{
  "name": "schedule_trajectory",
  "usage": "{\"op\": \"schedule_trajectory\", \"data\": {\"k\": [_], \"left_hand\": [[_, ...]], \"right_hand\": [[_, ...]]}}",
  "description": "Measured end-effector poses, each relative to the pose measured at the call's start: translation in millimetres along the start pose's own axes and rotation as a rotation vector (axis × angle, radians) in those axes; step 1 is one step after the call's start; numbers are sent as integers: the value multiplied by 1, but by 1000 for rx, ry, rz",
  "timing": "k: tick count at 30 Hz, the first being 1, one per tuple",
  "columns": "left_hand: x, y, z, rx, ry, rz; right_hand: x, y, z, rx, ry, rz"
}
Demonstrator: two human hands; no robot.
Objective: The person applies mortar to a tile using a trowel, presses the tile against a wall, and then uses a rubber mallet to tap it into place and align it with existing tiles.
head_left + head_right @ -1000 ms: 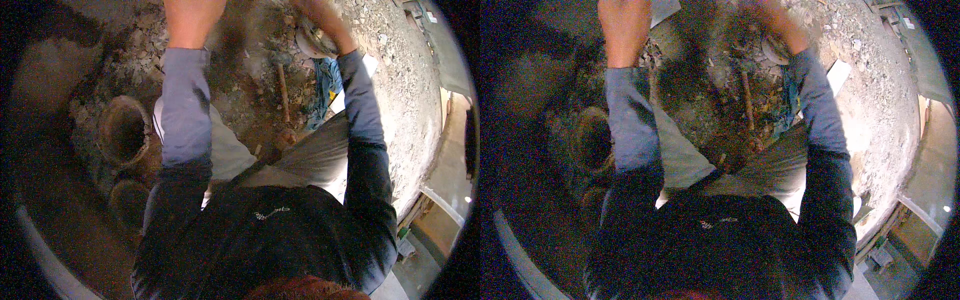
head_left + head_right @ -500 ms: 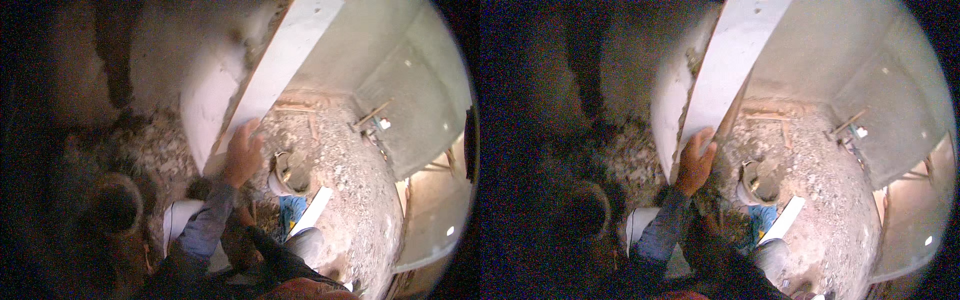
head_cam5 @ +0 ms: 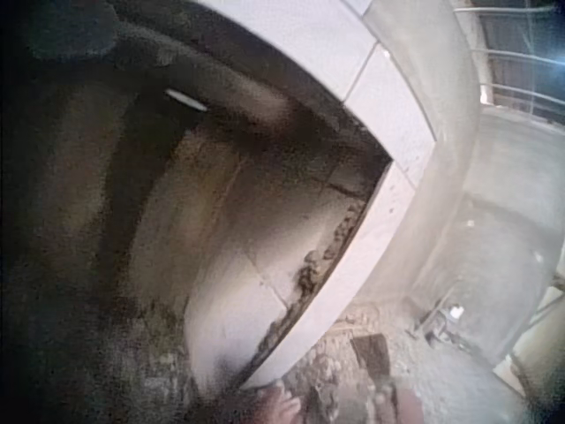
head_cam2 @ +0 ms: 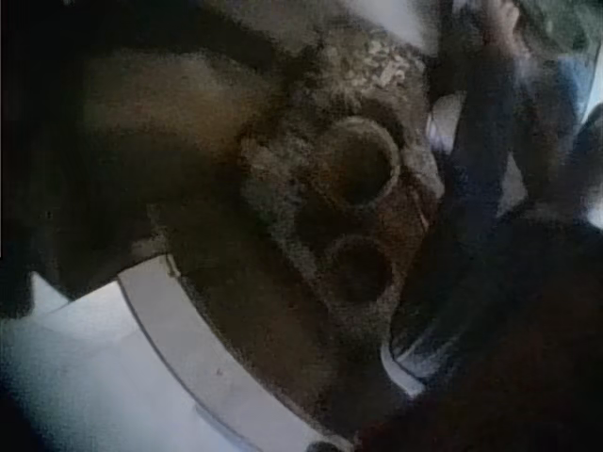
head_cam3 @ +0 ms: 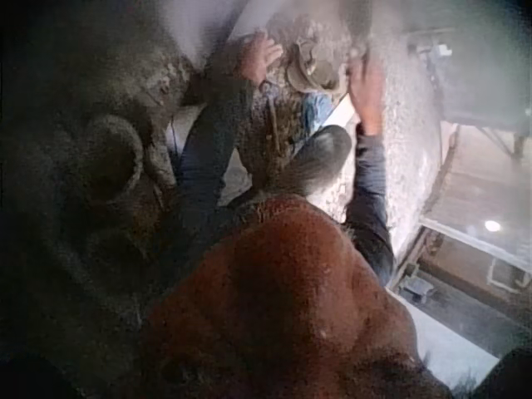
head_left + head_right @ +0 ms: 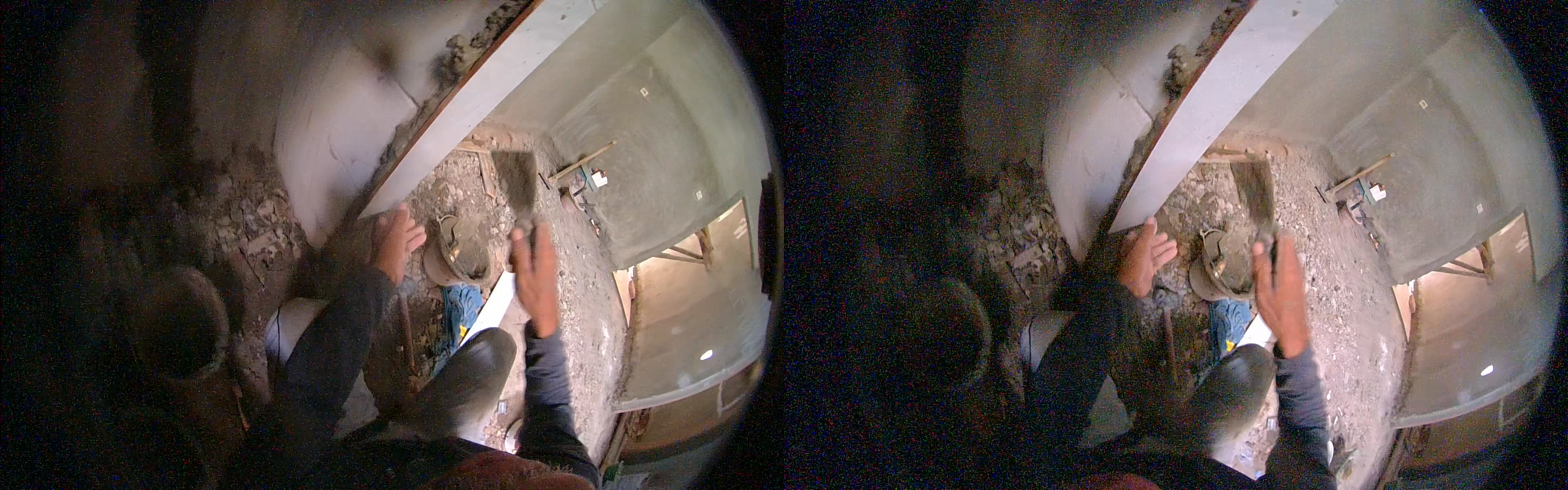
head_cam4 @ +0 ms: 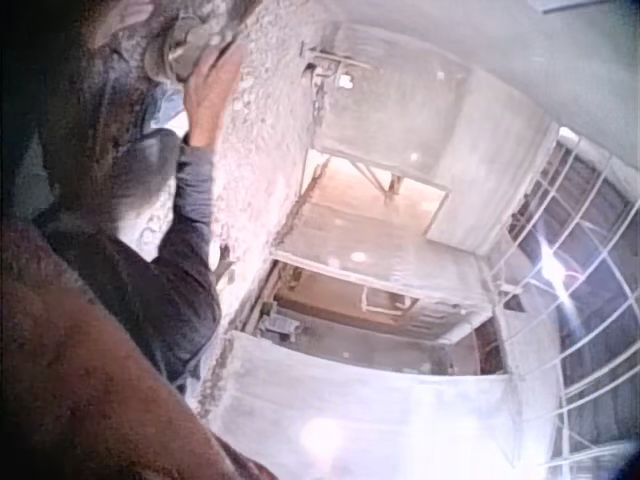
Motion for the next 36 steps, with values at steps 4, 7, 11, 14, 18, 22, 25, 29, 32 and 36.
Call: {"op": "schedule_trajectory", "data": {"k": [4,7,11,14,18,22,25,29,32,36], "left_hand": [[-3,12,17,-94,-287,-11],[-6,18,15,-137,-429,-28],[-9,19,13,-141,-552,63],[-16,14,7,-187,-502,158],[-34,0,-11,-186,-414,199],[-51,1,-21,-177,-418,352],[-51,14,-24,-214,-466,329],[-60,13,-21,-241,-494,252],[-62,16,-16,-249,-497,274],[-62,21,-17,-298,-488,238]], "right_hand": [[38,7,89,491,-305,-155],[43,12,149,600,-605,6],[44,20,180,869,-991,-77],[48,30,188,940,-1162,-163],[66,44,204,1015,-1397,-217],[82,56,218,1033,-1505,-94],[74,62,219,1057,-1433,-86],[82,73,208,1186,-1471,-318],[86,56,241,987,-1674,-158],[94,73,233,1042,-1639,-191]]}}
Point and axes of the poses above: each hand's wrist, its own y-axis towards the middle knuckle, its own x-axis out of the back of the hand, z = x × y, the point moved 2 cm from there along y, towards the middle knuckle, and after that the axes turned 3 degrees about -y, right-handed, at the moved point
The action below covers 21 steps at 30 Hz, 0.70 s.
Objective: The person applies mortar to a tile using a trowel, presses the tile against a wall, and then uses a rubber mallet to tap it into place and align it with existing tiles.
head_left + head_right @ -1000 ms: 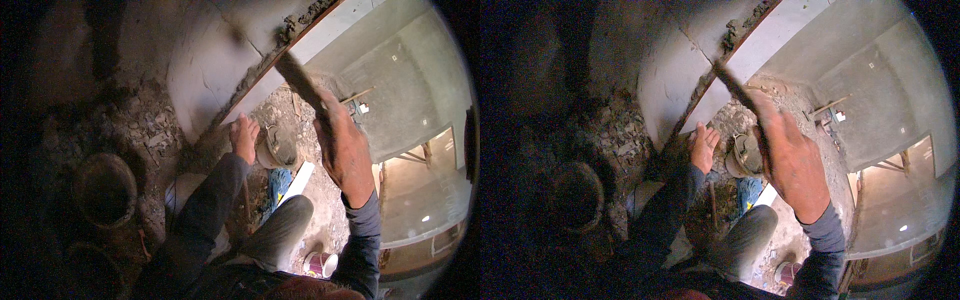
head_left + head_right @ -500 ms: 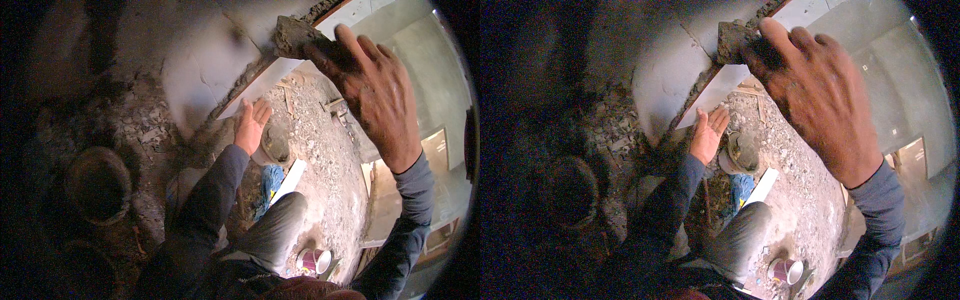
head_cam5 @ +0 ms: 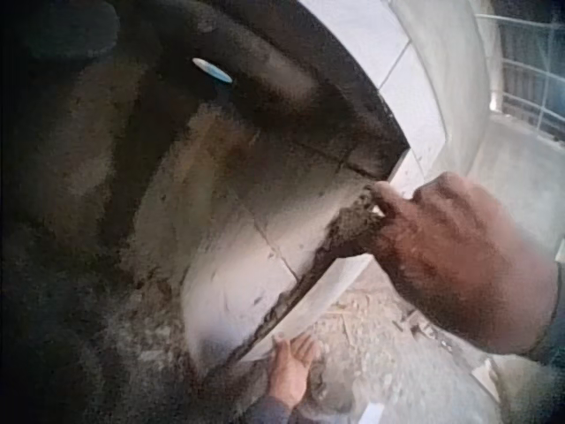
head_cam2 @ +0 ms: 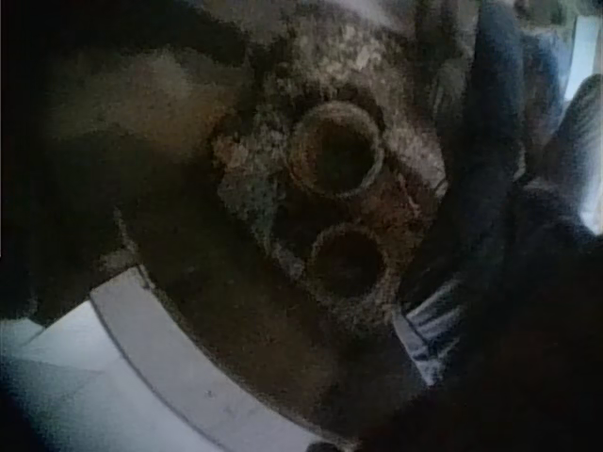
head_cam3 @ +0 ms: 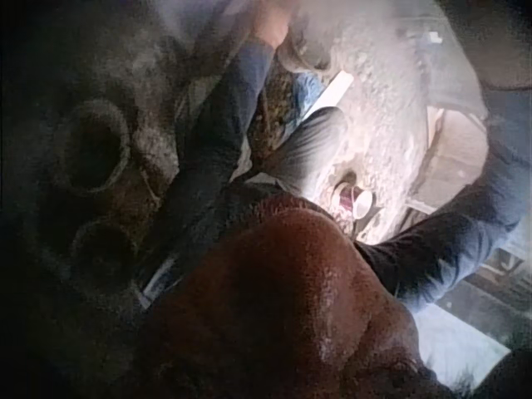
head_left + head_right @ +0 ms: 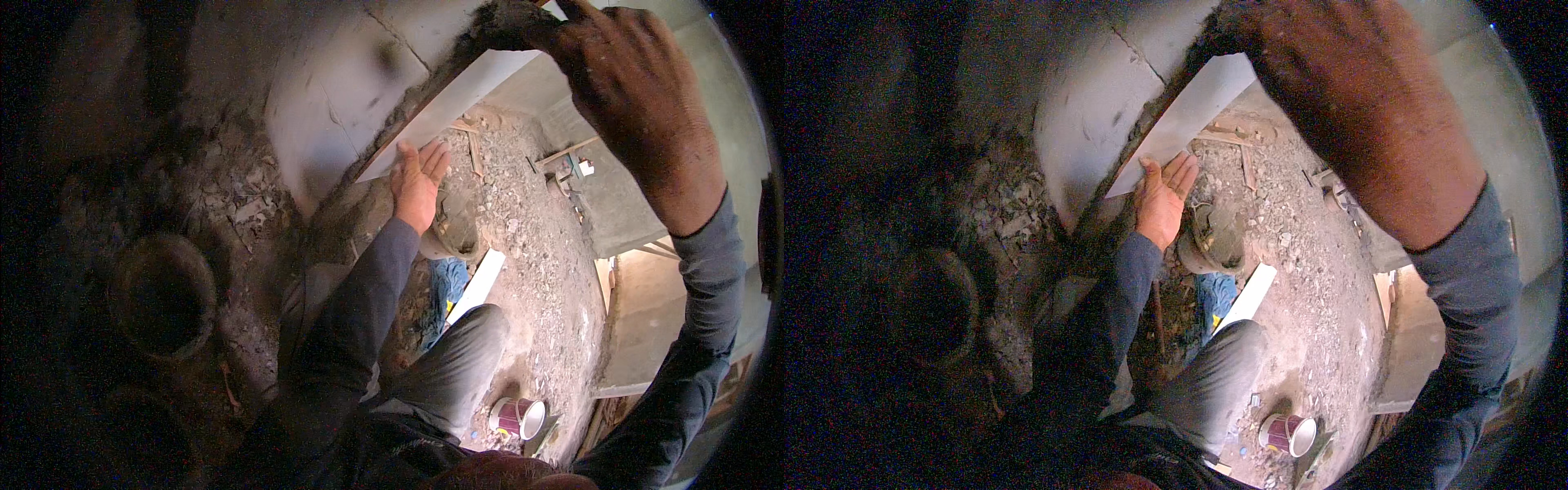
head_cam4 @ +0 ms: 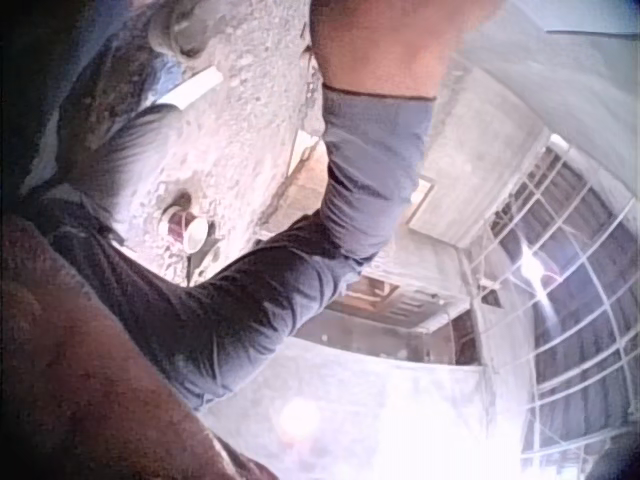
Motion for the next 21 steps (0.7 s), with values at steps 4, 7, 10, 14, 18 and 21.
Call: {"op": "schedule_trajectory", "data": {"k": [4,7,10,14,18,21], "left_hand": [[3,-2,4,23,-11,-1],[2,6,0,12,-4,-4],[-3,2,2,29,16,-29],[-4,0,4,32,27,-25],[-5,1,-4,1,43,-25],[-14,-7,-1,36,46,-39]], "right_hand": [[-10,-9,-13,10,-21,18],[-15,-8,-28,13,-24,20],[-12,-12,-30,21,-35,71],[-10,-21,-47,22,-45,51],[-23,-35,-62,13,114,-50],[-20,-50,-53,-30,249,-41]]}}
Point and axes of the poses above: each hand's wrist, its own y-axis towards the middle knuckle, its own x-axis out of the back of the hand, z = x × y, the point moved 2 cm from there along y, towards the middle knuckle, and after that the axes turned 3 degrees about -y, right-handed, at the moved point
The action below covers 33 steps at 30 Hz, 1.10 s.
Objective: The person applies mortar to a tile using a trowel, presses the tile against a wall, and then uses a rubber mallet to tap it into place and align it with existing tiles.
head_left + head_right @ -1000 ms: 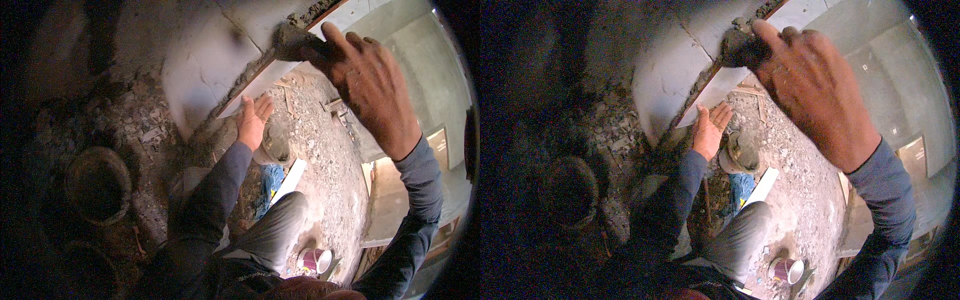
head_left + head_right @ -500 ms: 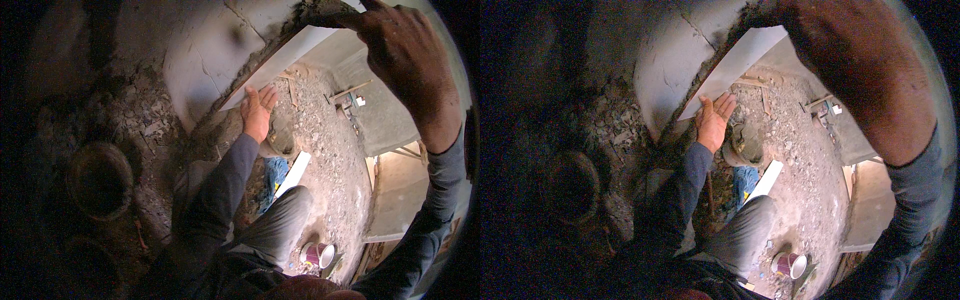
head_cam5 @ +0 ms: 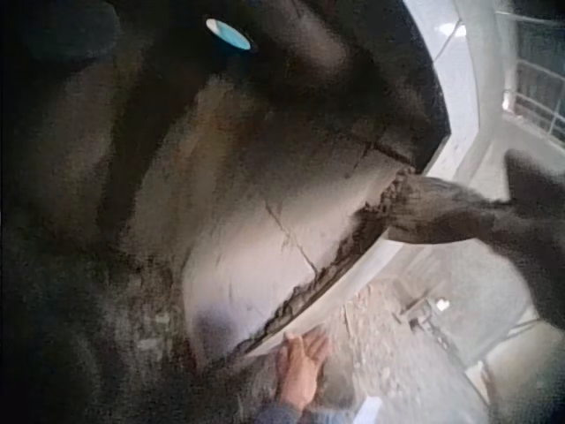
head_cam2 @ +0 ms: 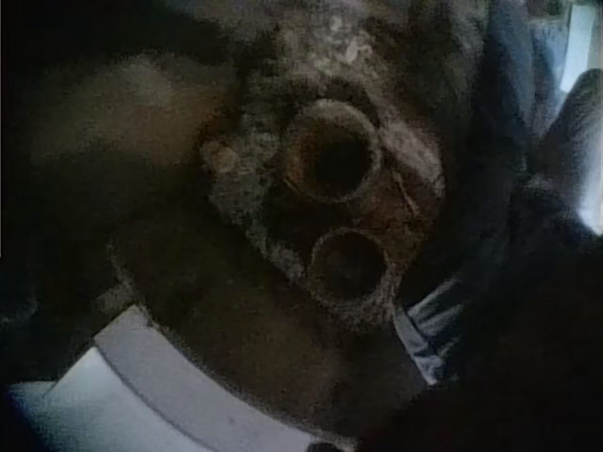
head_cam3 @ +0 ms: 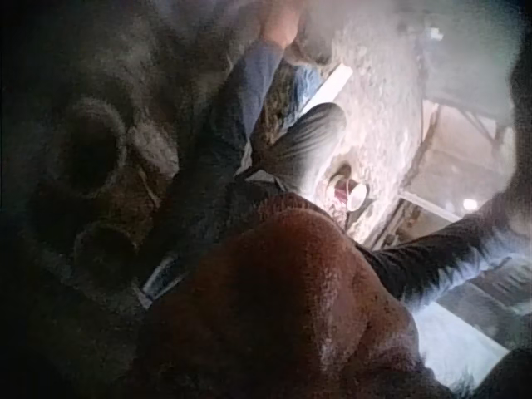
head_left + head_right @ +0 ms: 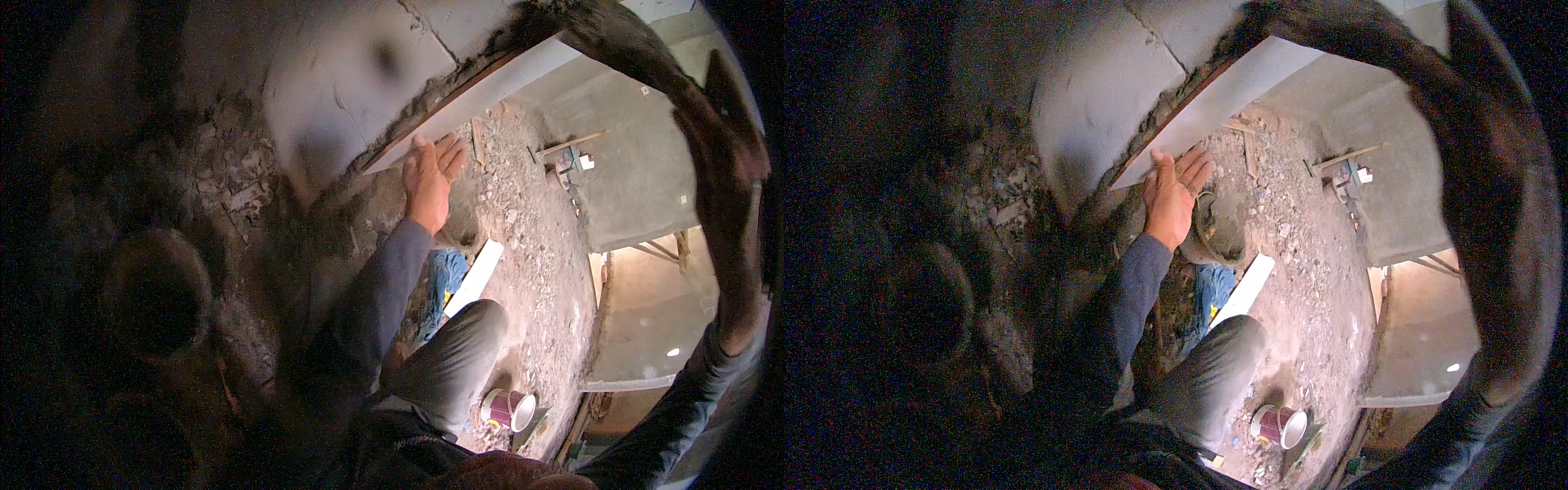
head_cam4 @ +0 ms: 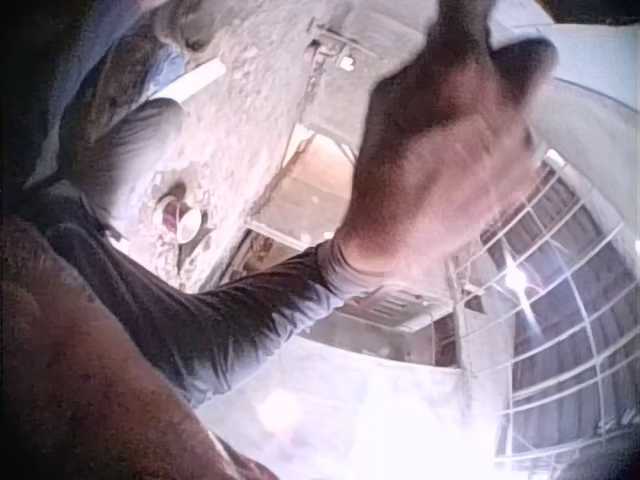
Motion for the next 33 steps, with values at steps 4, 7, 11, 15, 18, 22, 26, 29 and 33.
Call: {"op": "schedule_trajectory", "data": {"k": [4,7,11,15,18,22,26,29,33], "left_hand": [[2,10,-9,-43,-21,-94],[11,18,3,-29,-54,-126],[34,29,14,-304,892,31],[47,45,29,-165,523,-87],[29,31,16,-94,144,-148],[18,22,1,-63,82,-127],[12,18,2,-57,78,-123],[21,29,-9,-99,67,-106],[17,8,39,43,13,-33]], "right_hand": [[-11,47,76,-175,136,87],[-36,45,128,-180,125,66],[-49,50,195,75,185,34],[-85,74,204,80,-52,75],[-82,79,187,31,-75,138],[-69,82,149,-20,-238,88],[-26,82,116,44,-382,272],[-51,68,80,98,-301,-100],[-29,20,53,103,-341,100]]}}
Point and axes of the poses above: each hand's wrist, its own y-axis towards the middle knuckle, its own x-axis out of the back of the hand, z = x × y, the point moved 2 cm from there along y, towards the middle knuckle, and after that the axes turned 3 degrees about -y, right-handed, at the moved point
